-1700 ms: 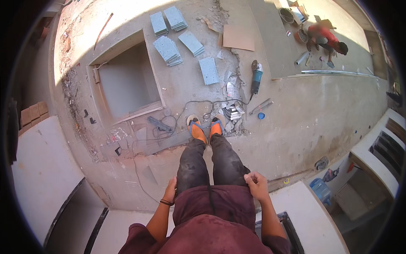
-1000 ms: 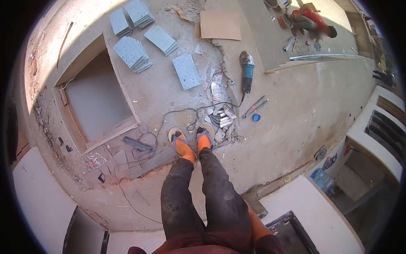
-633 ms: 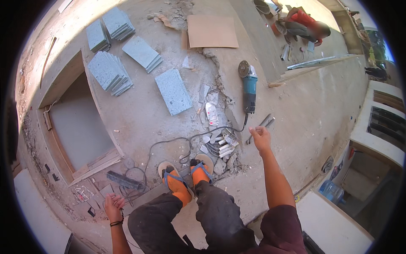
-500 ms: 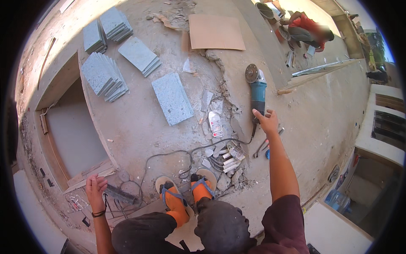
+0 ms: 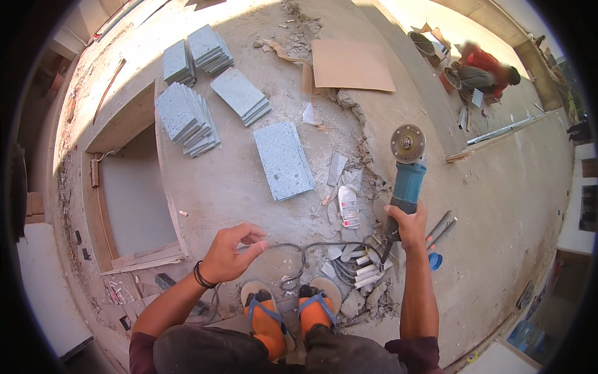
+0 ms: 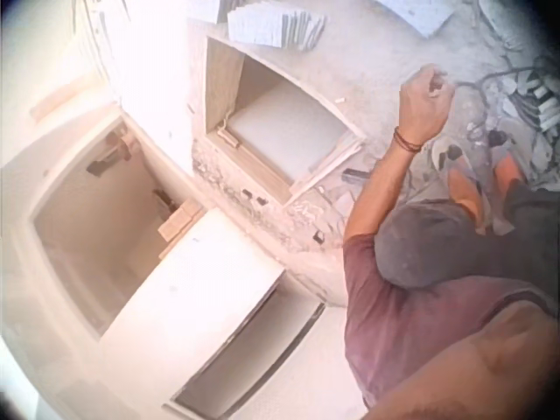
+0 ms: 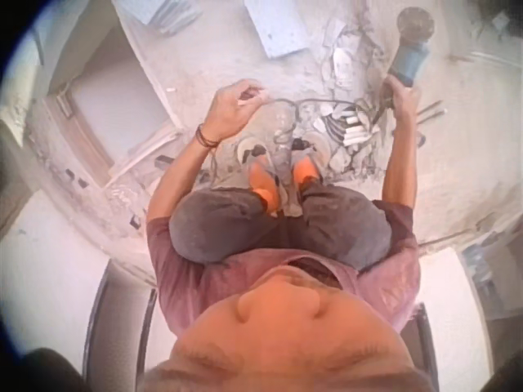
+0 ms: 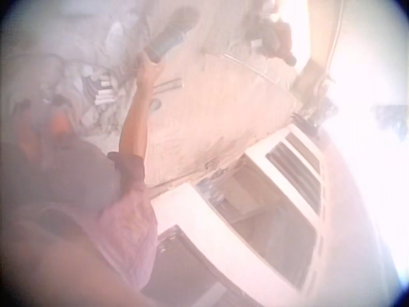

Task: The person holds an angle grinder and cuts a piece of light blue tile on a concrete surface.

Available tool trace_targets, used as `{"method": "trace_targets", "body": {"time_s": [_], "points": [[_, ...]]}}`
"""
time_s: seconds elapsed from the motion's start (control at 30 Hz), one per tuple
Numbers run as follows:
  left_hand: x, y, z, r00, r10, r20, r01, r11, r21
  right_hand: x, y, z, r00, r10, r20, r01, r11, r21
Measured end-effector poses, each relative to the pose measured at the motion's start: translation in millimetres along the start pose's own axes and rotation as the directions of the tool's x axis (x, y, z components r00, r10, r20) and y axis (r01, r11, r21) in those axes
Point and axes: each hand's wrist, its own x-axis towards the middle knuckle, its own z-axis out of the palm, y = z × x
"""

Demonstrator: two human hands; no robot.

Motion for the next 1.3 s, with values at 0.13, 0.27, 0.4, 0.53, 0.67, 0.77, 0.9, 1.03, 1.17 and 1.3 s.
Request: {"method": "trace_targets", "body": {"time_s": [0.13,0.27,0.4,0.53,0.67,0.77,0.9,1.03,1.17,1.3], "points": [[-1.2,9.1,42.8,0.956,-0.023,0.293,0.036,0.999,-0.041,-84.3,-13.5,49.6,0.974,-0.049,0.222,-0.085,0.829,0.552],[-0.7,12.2,90.3,0.958,0.044,0.284,0.006,0.985,-0.172,-95.7,-1.5,58.7,0.876,-0.034,0.481,-0.284,0.77,0.572],[-17.1,12.4,117.4,0.921,-0.04,0.388,0.143,0.96,-0.24,-114.4,5.1,78.5,0.875,0.136,0.465,-0.412,0.713,0.568],[-33.7,15.9,128.0,0.948,-0.114,0.299,0.192,0.949,-0.248,-122.7,-14.3,94.9,0.89,0.212,0.403,-0.432,0.672,0.602],[-35.8,18.3,138.9,0.952,-0.22,0.214,0.259,0.949,-0.179,-125.0,-7.5,106.2,0.879,0.227,0.419,-0.45,0.684,0.574],[-45.1,6.9,145.2,0.974,-0.182,0.137,0.191,0.98,-0.061,-133.5,-0.8,114.7,0.9,0.207,0.383,-0.405,0.722,0.561],[-47.2,6.8,133.1,0.969,-0.146,0.2,0.15,0.989,-0.007,-141.7,-0.1,122.0,0.92,0.159,0.358,-0.354,0.729,0.586],[-45.9,6.3,141.0,0.966,-0.127,0.224,0.132,0.991,-0.009,-140.8,5.1,115.5,0.927,0.174,0.333,-0.349,0.725,0.594],[-46.1,4.0,143.5,0.96,-0.129,0.25,0.141,0.99,-0.028,-142.8,11.7,112.9,0.918,0.183,0.352,-0.371,0.713,0.596],[-50.7,5.3,139.7,0.951,-0.148,0.272,0.159,0.987,-0.018,-148.1,12.4,112.2,0.905,0.225,0.361,-0.41,0.688,0.599]]}}
